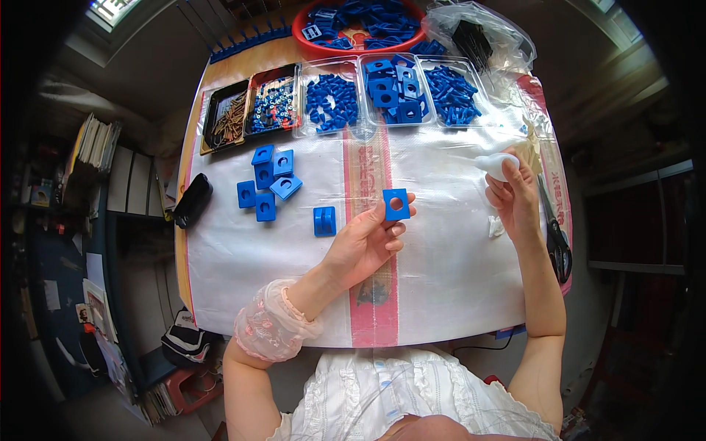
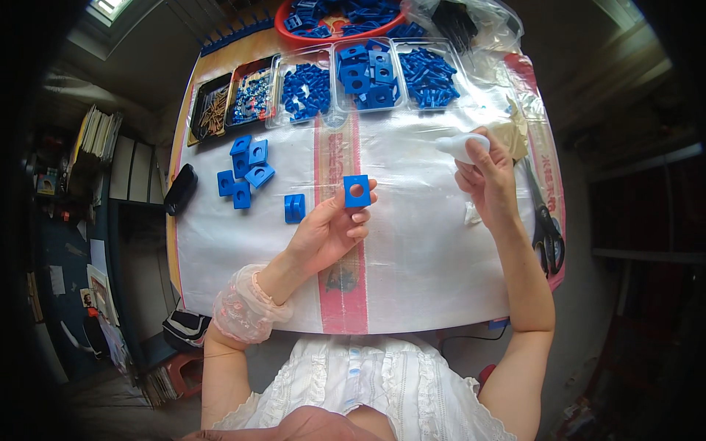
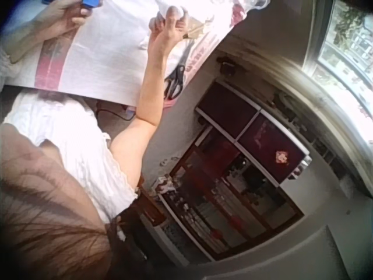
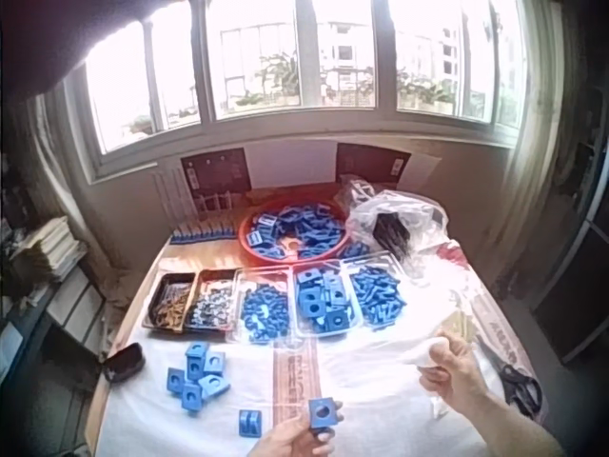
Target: Assembling blue plastic blocks by applying glue and inserting circular components at a workstation.
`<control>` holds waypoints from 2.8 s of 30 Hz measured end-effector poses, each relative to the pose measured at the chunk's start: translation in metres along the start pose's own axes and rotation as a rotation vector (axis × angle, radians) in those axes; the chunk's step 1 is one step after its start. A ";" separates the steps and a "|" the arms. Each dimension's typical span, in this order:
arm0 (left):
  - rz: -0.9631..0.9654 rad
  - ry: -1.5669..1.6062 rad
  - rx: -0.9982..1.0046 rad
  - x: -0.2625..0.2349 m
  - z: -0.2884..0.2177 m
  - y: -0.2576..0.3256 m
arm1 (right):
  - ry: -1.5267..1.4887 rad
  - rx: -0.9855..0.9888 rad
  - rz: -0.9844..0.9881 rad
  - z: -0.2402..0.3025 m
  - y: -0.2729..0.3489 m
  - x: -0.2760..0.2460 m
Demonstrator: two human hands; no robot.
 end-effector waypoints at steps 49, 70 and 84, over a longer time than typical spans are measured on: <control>-0.032 -0.128 0.008 0.001 0.001 0.001 | 0.206 -0.061 -0.100 0.008 0.024 0.015; -0.018 -0.127 0.004 0.001 0.002 0.002 | 0.204 -0.067 -0.098 0.007 0.024 0.017; -0.010 -0.038 0.035 0.001 -0.007 0.001 | 0.063 0.050 -0.160 0.000 0.017 0.004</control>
Point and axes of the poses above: each hand's wrist, its own y-axis away from the middle knuckle, its own x-axis out of the palm, z = x × y, the point moved 10 cm from there along -y, towards the middle knuckle, and after that the axes turned 14 degrees about -z, right-handed, at the moved point
